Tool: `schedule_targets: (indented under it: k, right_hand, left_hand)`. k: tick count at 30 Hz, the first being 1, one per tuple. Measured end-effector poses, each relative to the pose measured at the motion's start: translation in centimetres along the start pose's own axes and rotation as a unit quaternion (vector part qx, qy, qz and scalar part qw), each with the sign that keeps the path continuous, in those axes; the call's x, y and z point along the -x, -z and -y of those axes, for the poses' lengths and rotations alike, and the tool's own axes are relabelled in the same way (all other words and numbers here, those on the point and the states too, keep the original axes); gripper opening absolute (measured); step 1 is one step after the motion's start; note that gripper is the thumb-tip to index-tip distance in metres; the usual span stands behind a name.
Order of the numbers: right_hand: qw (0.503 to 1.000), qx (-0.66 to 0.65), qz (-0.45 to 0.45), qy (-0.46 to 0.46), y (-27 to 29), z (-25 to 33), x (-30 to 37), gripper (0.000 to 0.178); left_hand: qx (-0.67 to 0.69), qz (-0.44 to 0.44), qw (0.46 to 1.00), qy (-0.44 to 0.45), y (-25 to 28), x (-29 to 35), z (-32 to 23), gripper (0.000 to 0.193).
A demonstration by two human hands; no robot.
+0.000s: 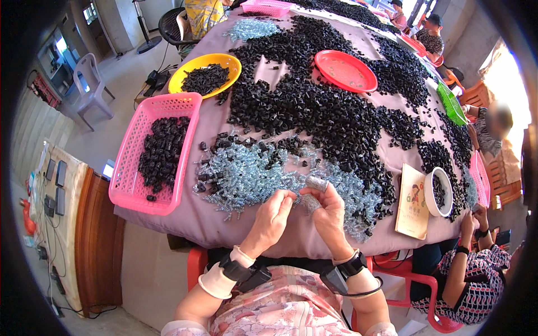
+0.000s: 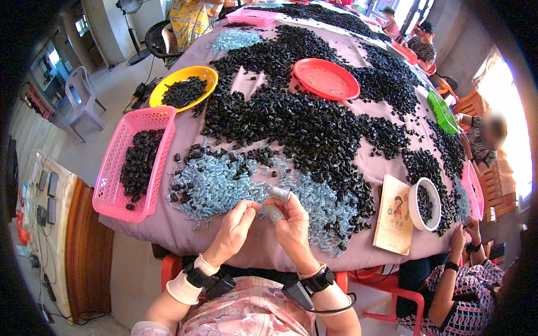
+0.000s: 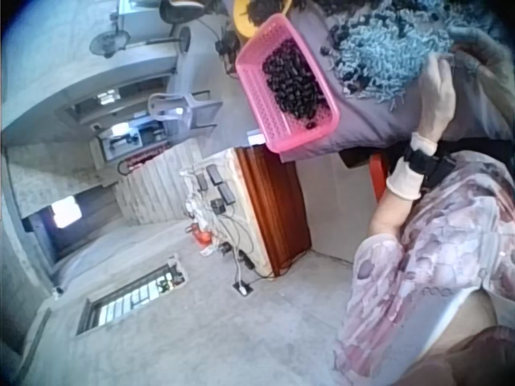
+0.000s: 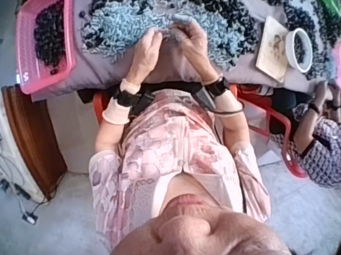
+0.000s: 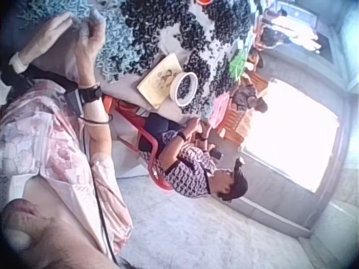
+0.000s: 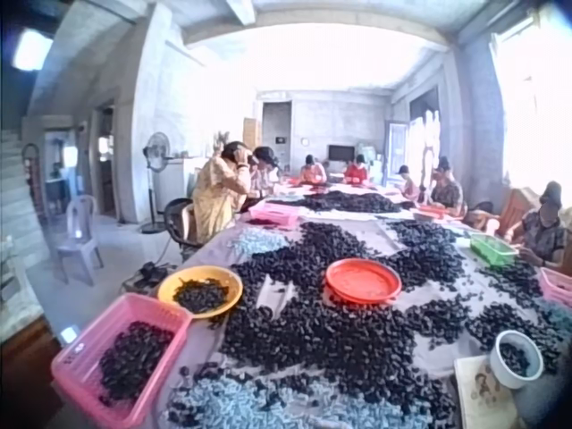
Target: Sorting small black shoe components from a pile on a table.
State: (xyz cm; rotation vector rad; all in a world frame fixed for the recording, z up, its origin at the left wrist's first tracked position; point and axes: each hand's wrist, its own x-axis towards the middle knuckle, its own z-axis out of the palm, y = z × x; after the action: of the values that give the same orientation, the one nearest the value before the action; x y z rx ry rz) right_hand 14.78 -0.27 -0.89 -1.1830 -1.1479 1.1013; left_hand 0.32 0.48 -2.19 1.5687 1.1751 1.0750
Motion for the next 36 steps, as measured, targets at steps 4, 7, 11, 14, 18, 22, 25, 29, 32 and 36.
schedule_targets:
  k: [4,7,11,14,18,22,25,29,32,36]
  right_hand:
    - [1.0,-0.022,-0.003,0.009,0.3,-0.3,0.1,0.036]
    - [1.0,-0.029,-0.007,0.006,-0.1,0.1,0.2,0.036]
    - [0.999,-0.027,-0.023,0.026,-0.1,0.1,0.1,0.035]
    - [0.999,-0.032,-0.023,0.014,-0.3,-0.2,0.3,0.035]
    - [1.0,0.016,-0.024,0.012,-0.3,-0.4,0.7,0.035]
    - [0.994,0.078,-0.021,0.072,-0.1,-0.5,0.7,0.039]
    - [0.998,0.03,-0.03,0.038,0.0,-0.2,0.6,0.04]
    - [0.998,0.032,-0.031,0.043,0.4,-0.1,0.5,0.045]
    - [0.999,0.032,-0.004,0.024,0.8,0.1,0.9,0.045]
    - [0.996,0.07,0.007,0.046,0.8,0.5,1.2,0.043]
  left_hand:
    - [0.091,0.057,0.994,0.009,0.1,0.0,0.3,0.022]
    - [0.137,0.085,0.985,0.064,-0.3,-0.5,-0.5,0.022]
    - [0.269,0.098,0.938,0.197,-0.4,-0.6,-1.3,0.017]
    - [0.305,0.122,0.918,0.222,-0.3,-0.7,-2.0,0.013]
    - [0.243,0.086,0.951,0.171,-1.1,-0.4,-0.7,0.011]
    - [0.143,0.097,0.979,0.111,-1.3,-0.3,-0.3,0.01]
    - [0.157,0.081,0.978,0.109,-1.5,-0.3,0.0,0.009]
    - [0.199,0.016,0.975,0.1,-1.7,-0.1,-0.5,0.016]
    - [0.138,0.029,0.985,0.099,-0.9,-0.3,-0.4,0.021]
    - [0.123,0.031,0.988,0.092,-0.9,-0.1,-0.1,0.021]
